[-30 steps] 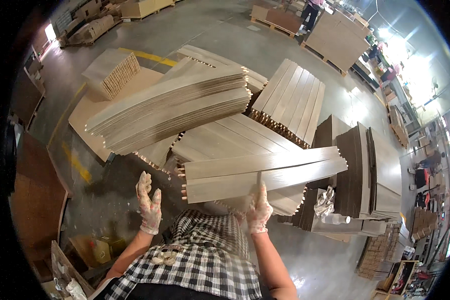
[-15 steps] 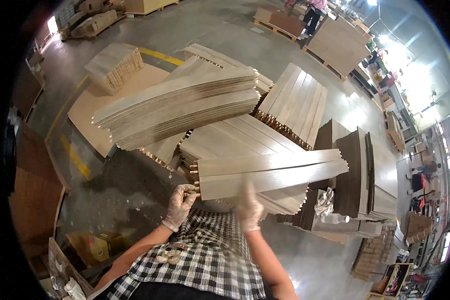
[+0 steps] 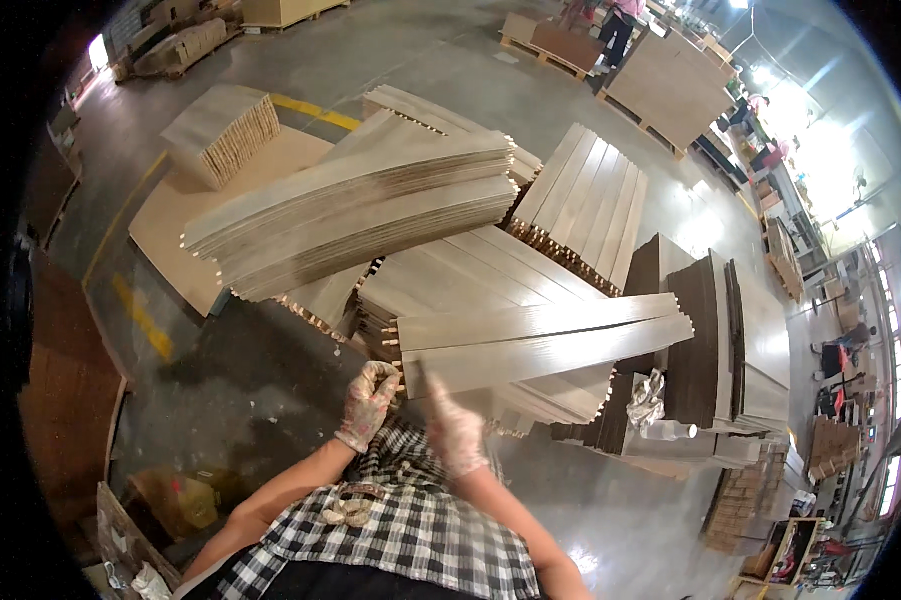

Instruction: The person moves wooden planks from one stack to another by hand.

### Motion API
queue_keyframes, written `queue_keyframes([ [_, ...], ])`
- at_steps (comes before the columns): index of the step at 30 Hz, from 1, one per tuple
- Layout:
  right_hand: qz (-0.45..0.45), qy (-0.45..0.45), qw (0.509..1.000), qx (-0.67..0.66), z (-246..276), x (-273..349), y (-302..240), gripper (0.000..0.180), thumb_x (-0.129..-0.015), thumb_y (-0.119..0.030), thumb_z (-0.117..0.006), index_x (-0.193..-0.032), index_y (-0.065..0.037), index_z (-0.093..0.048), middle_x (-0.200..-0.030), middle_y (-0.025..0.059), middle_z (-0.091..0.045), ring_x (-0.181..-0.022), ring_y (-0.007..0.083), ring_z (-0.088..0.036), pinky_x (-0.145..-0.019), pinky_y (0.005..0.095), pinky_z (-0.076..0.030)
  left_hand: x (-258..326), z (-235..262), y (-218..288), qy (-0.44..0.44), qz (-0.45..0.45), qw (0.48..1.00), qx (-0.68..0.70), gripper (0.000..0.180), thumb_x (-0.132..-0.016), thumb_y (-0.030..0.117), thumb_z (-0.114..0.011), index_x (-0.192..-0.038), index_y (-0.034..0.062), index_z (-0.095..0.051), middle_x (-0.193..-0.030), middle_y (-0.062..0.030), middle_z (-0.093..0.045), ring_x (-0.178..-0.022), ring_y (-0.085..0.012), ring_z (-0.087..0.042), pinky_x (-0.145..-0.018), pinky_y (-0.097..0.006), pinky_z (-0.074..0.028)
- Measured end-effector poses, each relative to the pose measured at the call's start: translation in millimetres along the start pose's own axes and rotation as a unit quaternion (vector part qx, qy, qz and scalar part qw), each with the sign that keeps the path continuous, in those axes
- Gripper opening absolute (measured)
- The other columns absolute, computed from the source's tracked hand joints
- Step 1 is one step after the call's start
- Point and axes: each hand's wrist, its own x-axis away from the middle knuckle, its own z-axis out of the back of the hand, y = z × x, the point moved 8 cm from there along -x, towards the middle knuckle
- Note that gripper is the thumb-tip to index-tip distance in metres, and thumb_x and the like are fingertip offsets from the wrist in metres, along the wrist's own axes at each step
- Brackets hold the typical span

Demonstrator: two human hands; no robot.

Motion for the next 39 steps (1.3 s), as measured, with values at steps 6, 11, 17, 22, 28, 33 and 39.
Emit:
queue_keyframes([
  [6, 0.063, -0.051, 0.994, 0.08, -24, 14, -7, 0.078, -0.077, -0.003, -0.058, -0.148, -0.013, -0.026, -0.112, 0.008, -0.066, -0.061, 0.0128, -0.062, -0.052, 0.0311, -0.05, 0, -5, -7, -0.016, 0.015, 1.0, 0.004, 0.005, -0.093, 0.008, -0.056, -0.094, 0.0035, -0.054, -0.095, -0.0021, -0.058, -0.085, -0.0079, -0.055, -0.077, -0.028, -0.052],
  [11, -0.029, -0.035, 0.998, -0.036, 2, 3, 31, 0.071, -0.084, -0.01, -0.055, -0.148, -0.009, -0.023, -0.138, 0.0096, -0.045, -0.097, 0.0154, -0.059, -0.059, 0.0287, -0.051, -3, -2, -4, 0.008, -0.052, 0.998, 0.038, 0.005, -0.093, 0.007, -0.055, -0.094, 0.0024, -0.054, -0.094, -0.0027, -0.059, -0.084, -0.008, -0.055, -0.074, -0.027, -0.051],
  [17, 0.053, -0.069, 0.989, 0.123, -21, 8, -9, 0.081, -0.073, -0.003, -0.064, -0.146, -0.015, -0.03, -0.086, 0.0054, -0.067, -0.054, 0.0205, -0.061, -0.048, 0.0376, -0.049, -2, 0, -8, -0.01, -0.064, 0.995, -0.073, 0.007, -0.094, 0.011, -0.055, -0.094, 0.0039, -0.053, -0.091, -0.0022, -0.055, -0.087, -0.0095, -0.054, -0.082, -0.032, -0.051],
  [22, 0.0, 0.055, 0.997, 0.059, 27, -10, 7, 0.06, -0.083, -0.004, -0.055, -0.141, -0.012, -0.04, -0.1, 0.0141, -0.066, -0.057, 0.0208, -0.057, -0.052, 0.035, -0.046, -1, -6, 2, -0.003, -0.035, 0.999, 0.008, 0.009, -0.093, 0.01, -0.055, -0.093, 0.0015, -0.053, -0.09, -0.0034, -0.056, -0.082, -0.0104, -0.053, -0.082, -0.031, -0.05],
  [28, 0.031, -0.067, 0.947, 0.314, 13, -23, -19, 0.062, -0.087, -0.014, -0.053, -0.146, -0.017, -0.031, -0.109, 0.0125, -0.066, -0.061, 0.0235, -0.065, -0.04, 0.0387, -0.047, -2, 7, -4, 0.013, -0.051, 0.998, -0.026, 0.007, -0.091, 0.009, -0.057, -0.094, 0.0032, -0.054, -0.091, -0.0015, -0.056, -0.083, -0.0101, -0.054, -0.075, -0.027, -0.047],
  [33, -0.041, 0.083, 0.994, 0.049, 72, -19, 91, 0.053, -0.093, -0.014, -0.045, -0.144, -0.012, -0.032, -0.087, 0.0133, -0.068, -0.056, 0.0198, -0.063, -0.047, 0.0323, -0.051, -2, -7, 5, -0.013, -0.074, 0.996, -0.038, 0.008, -0.093, 0.008, -0.054, -0.098, 0.002, -0.052, -0.102, -0.0051, -0.057, -0.092, -0.0124, -0.055, -0.081, -0.033, -0.053],
  [39, -0.023, -0.158, 0.966, 0.205, 16, -13, 48, 0.061, -0.085, -0.012, -0.055, -0.143, -0.023, -0.038, -0.12, 0.0104, -0.063, -0.082, 0.0208, -0.068, -0.06, 0.0298, -0.053, 0, 1, 6, 0.04, -0.096, 0.988, -0.114, 0.005, -0.091, 0.009, -0.057, -0.093, 0.0048, -0.054, -0.089, -0.0011, -0.057, -0.079, -0.0107, -0.053, -0.072, -0.028, -0.047],
])
